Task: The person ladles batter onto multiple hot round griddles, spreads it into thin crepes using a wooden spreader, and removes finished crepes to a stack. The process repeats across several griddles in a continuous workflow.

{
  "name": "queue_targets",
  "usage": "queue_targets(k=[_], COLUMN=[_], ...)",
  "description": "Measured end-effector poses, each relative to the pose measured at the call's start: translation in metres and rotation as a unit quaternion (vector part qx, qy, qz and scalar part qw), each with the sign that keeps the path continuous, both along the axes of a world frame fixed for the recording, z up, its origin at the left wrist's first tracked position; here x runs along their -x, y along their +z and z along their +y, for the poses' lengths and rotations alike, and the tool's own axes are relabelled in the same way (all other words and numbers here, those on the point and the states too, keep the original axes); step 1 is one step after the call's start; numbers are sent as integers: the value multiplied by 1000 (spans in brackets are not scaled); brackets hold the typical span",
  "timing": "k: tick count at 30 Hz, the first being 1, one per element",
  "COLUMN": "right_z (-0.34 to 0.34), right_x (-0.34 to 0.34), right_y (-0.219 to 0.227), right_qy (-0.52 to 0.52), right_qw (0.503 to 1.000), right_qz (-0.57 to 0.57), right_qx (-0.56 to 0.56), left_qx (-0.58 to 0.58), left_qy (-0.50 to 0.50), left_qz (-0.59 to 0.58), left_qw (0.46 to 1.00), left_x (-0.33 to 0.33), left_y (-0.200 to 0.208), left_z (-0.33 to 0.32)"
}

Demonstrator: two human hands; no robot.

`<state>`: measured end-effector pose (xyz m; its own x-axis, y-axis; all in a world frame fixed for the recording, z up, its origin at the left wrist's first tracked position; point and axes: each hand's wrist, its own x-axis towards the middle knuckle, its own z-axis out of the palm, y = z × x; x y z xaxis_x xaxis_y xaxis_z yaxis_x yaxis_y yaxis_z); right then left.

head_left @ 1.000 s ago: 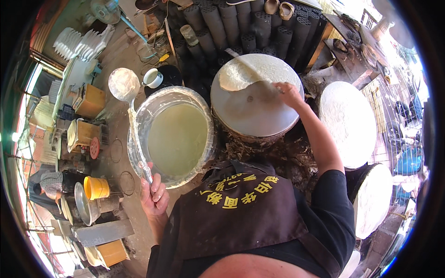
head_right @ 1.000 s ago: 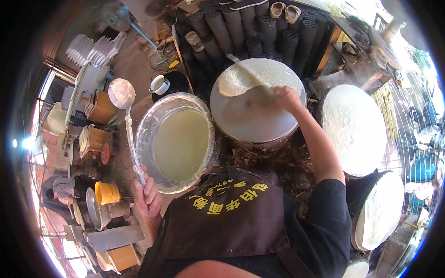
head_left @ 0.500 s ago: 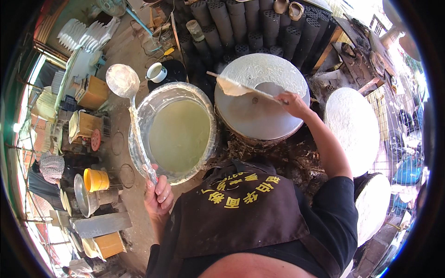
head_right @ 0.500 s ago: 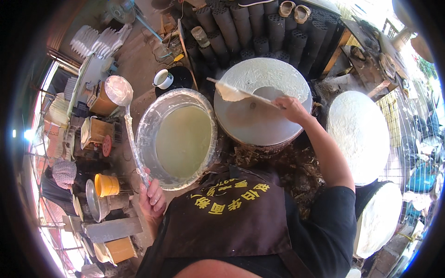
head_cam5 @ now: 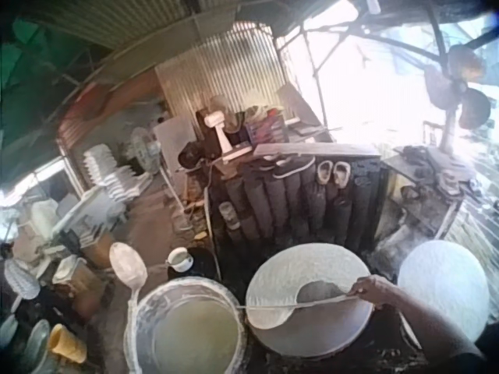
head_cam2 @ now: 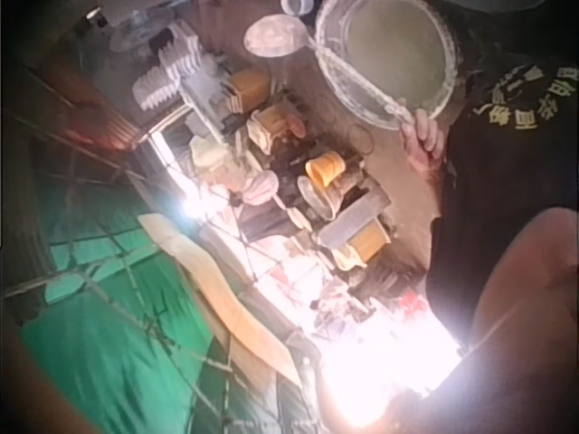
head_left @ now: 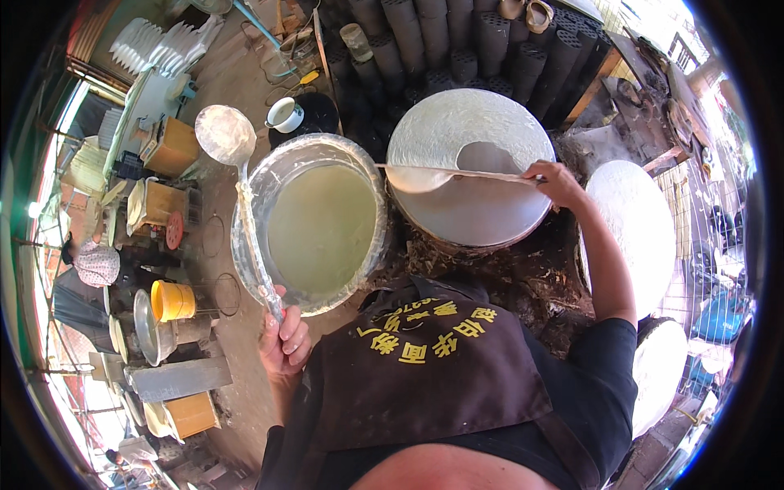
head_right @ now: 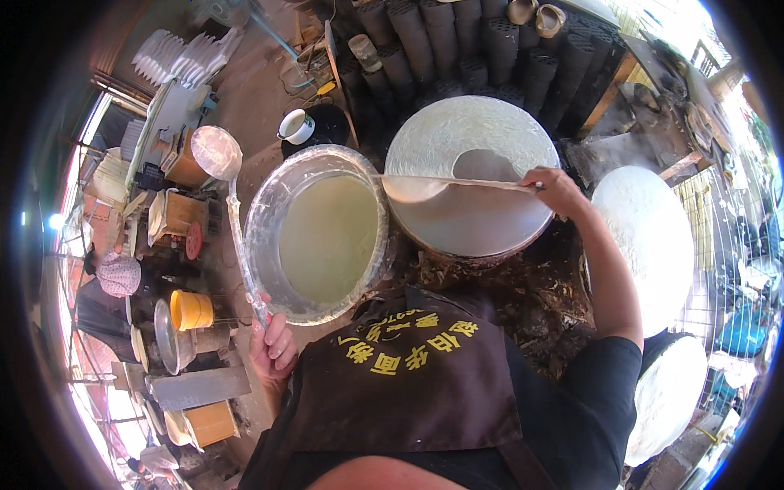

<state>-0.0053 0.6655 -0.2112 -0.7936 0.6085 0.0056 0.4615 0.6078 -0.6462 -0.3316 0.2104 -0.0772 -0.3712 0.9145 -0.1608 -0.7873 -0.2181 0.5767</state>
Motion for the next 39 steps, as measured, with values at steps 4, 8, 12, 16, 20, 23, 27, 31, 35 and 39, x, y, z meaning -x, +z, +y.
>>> queue_targets(k=[4, 8, 12, 16, 20, 23, 27, 31, 35, 39], right_z=[3, -2, 1, 2, -13, -37, -91, -169, -252, -284], right_x=[19, 24, -20, -6, -5, -47, -114, -78, 69, 174], right_y=[1, -6, 10, 7, -6, 1, 17, -6, 3, -60], right_qy=[-60, -7, -11, -60, -31, -34, -140, -296, -255, -224], right_qw=[997, 999, 999, 995, 998, 996, 989, 920, 859, 931], right_qz=[20, 1, -27, -1, -17, 19, -10, 129, 199, 208], right_qx=[-50, -36, -26, -84, -61, -78, -51, 221, 396, 197], left_qx=[10, 9, 24, 26, 10, -4, -13, -28, -44, -44], left_qy=[2, 12, 30, 26, 2, -15, -43, -67, -105, -132], left_qz=[-7, -10, -2, -10, -28, -51, -62, -67, -71, -43], left_qw=[1000, 1000, 999, 999, 1000, 999, 997, 995, 991, 989], left_x=[-5, -12, -24, -30, -30, -23, -4, 23, 54, 85], left_y=[4, 6, 4, 3, 6, 0, -5, -12, -13, -4], left_z=[5, 3, -2, -3, 0, 2, 4, 0, 0, 3])
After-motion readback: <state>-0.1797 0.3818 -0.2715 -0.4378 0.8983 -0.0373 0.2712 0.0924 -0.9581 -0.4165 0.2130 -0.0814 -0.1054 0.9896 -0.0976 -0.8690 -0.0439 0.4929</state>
